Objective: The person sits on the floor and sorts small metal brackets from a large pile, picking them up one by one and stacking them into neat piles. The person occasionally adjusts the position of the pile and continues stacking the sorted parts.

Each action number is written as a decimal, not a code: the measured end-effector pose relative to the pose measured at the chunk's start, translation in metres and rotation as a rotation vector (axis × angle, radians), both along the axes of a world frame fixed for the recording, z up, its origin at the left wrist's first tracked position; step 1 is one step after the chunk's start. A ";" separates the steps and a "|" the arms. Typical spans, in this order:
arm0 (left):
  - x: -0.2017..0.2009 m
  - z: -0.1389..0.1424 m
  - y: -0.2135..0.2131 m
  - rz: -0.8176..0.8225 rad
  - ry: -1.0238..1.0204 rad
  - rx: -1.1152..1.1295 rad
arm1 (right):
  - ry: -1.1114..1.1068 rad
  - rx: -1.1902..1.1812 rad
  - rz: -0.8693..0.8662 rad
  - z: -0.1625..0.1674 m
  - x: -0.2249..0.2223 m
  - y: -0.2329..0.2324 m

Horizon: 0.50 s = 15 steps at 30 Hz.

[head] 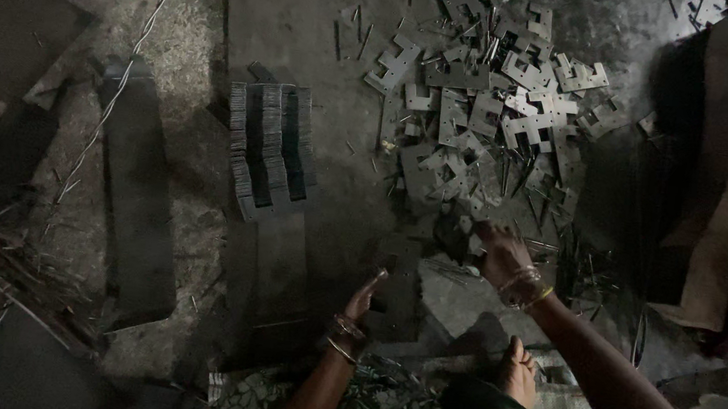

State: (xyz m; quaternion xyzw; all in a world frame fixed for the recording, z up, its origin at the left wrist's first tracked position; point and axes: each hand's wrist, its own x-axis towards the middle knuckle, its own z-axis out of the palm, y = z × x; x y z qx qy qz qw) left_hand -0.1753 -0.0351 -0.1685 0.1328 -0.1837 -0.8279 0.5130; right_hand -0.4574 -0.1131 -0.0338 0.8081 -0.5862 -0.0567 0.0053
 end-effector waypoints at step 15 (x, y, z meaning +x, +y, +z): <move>0.003 0.001 0.010 -0.057 0.175 0.441 | -0.675 0.172 -0.120 0.098 0.050 0.026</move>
